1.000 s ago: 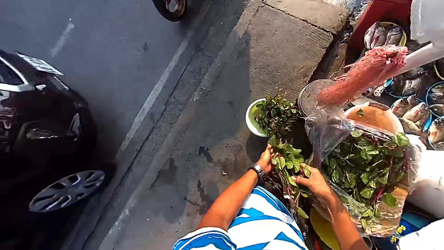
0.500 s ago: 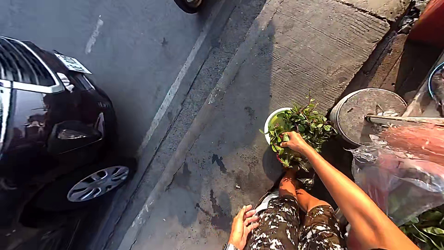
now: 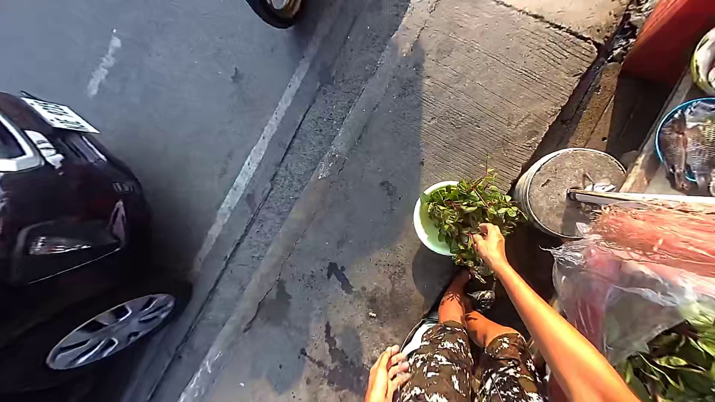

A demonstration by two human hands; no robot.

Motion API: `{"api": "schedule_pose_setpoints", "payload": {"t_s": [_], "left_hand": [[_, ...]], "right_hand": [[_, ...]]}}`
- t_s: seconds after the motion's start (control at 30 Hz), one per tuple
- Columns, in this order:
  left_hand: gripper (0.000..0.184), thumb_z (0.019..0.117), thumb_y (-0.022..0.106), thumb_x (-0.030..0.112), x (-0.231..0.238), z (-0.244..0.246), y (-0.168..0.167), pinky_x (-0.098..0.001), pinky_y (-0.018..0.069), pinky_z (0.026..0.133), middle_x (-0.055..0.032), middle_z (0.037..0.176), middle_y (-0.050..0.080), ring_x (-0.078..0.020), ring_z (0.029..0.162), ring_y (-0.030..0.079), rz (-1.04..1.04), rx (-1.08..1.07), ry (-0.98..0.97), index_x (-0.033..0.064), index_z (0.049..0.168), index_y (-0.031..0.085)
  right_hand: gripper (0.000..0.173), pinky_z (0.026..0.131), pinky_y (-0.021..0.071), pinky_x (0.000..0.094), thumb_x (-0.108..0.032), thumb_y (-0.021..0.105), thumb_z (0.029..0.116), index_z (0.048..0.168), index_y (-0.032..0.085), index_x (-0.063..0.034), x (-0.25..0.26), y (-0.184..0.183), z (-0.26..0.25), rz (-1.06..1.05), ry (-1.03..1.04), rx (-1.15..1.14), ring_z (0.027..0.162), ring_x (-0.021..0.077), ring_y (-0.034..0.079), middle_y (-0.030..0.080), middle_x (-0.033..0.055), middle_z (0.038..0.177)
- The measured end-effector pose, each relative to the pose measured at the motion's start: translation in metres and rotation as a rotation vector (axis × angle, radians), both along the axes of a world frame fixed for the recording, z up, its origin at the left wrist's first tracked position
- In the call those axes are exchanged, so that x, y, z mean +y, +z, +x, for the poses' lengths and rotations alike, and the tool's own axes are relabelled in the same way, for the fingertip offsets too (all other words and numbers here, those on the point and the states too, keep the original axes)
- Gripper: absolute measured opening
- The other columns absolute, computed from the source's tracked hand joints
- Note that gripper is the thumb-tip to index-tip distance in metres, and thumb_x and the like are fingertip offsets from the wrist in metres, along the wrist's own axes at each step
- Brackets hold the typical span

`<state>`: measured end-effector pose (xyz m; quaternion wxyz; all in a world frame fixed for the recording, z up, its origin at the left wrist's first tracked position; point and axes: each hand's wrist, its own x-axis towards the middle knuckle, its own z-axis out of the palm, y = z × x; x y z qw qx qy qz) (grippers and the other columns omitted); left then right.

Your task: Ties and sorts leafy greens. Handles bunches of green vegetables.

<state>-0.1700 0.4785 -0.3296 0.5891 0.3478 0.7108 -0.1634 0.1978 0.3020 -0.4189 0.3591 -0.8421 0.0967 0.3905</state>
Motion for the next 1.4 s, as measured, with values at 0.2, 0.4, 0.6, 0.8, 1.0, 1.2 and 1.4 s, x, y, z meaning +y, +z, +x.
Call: {"api": "schedule_pose_setpoints", "payload": {"t_s": [0.2, 0.4, 0.6, 0.8, 1.0, 1.2, 1.4], "left_hand": [[0.040, 0.1121, 0.035, 0.026, -0.002, 0.109, 0.026, -0.0378, 0.0562, 0.068, -0.0172, 0.106, 0.069, -0.0222, 0.079, 0.069, 0.036, -0.157, -0.348, -0.0019, 0.133, 0.055], [0.034, 0.1109, 0.041, 0.020, -0.052, 0.214, 0.071, -0.0353, 0.0572, 0.071, -0.0162, 0.107, 0.068, -0.0190, 0.082, 0.069, 0.027, -0.450, -0.726, -0.0031, 0.132, 0.054], [0.028, 0.1075, 0.048, 0.013, -0.145, 0.259, 0.120, -0.0361, 0.0582, 0.073, -0.0153, 0.103, 0.069, -0.0195, 0.083, 0.069, -0.062, -0.733, -1.197, -0.0041, 0.128, 0.057], [0.032, 0.1035, 0.054, 0.017, -0.246, 0.265, 0.137, -0.0408, 0.0563, 0.090, -0.0176, 0.118, 0.068, -0.0226, 0.102, 0.068, -0.204, -0.953, -1.701, -0.0036, 0.128, 0.061], [0.029, 0.1054, 0.051, 0.013, -0.324, 0.254, 0.156, -0.0376, 0.0578, 0.085, -0.0170, 0.113, 0.068, -0.0211, 0.097, 0.069, -0.356, -0.986, -1.713, -0.0050, 0.125, 0.061], [0.031, 0.1090, 0.040, 0.012, -0.351, 0.278, 0.161, -0.0368, 0.0593, 0.081, -0.0151, 0.106, 0.071, -0.0195, 0.093, 0.071, -0.349, -1.044, -1.389, -0.0066, 0.121, 0.062], [0.043, 0.1072, 0.045, 0.016, -0.371, 0.327, 0.152, -0.0406, 0.0499, 0.103, -0.0223, 0.142, 0.055, -0.0246, 0.125, 0.058, -0.092, -1.193, -1.262, -0.0048, 0.145, 0.046]], "right_hand": [[0.033, 0.091, 0.0592, 0.0426, -0.006, 0.056, 0.1006, 0.132, 0.059, 0.0051, -0.059, 0.129, -0.067, 0.207, -0.016, 0.147, 0.102, 0.0292, 0.071, 0.063, 0.0238, 0.127], [0.032, 0.087, 0.0593, 0.0385, -0.008, 0.053, 0.1014, 0.129, 0.063, 0.0041, -0.148, 0.243, -0.140, 0.209, -0.173, -0.053, 0.095, 0.0249, 0.071, 0.065, 0.0213, 0.123], [0.032, 0.096, 0.0568, 0.0461, -0.010, 0.053, 0.1040, 0.132, 0.061, 0.0042, -0.253, 0.273, -0.222, -0.043, -0.518, -0.174, 0.105, 0.0318, 0.070, 0.066, 0.0234, 0.126], [0.032, 0.097, 0.0539, 0.0526, -0.008, 0.056, 0.1020, 0.131, 0.062, 0.0047, -0.326, 0.265, -0.277, -0.175, -0.883, -0.216, 0.108, 0.0376, 0.068, 0.066, 0.0270, 0.123], [0.047, 0.118, 0.0371, 0.0499, -0.008, 0.056, 0.1013, 0.147, 0.050, 0.0030, -0.371, 0.239, -0.247, -0.298, -0.828, -0.264, 0.137, 0.0386, 0.052, 0.055, 0.0262, 0.144], [0.054, 0.117, 0.0355, 0.0551, -0.016, 0.058, 0.1020, 0.152, 0.046, -0.0024, -0.378, 0.200, -0.208, -0.262, -0.652, -0.135, 0.137, 0.0421, 0.049, 0.057, 0.0251, 0.142], [0.026, 0.107, 0.0476, 0.0470, -0.011, 0.060, 0.1002, 0.117, 0.072, 0.0041, -0.336, 0.237, -0.211, -0.110, -0.677, -0.408, 0.116, 0.0371, 0.063, 0.066, 0.0257, 0.118]]}}
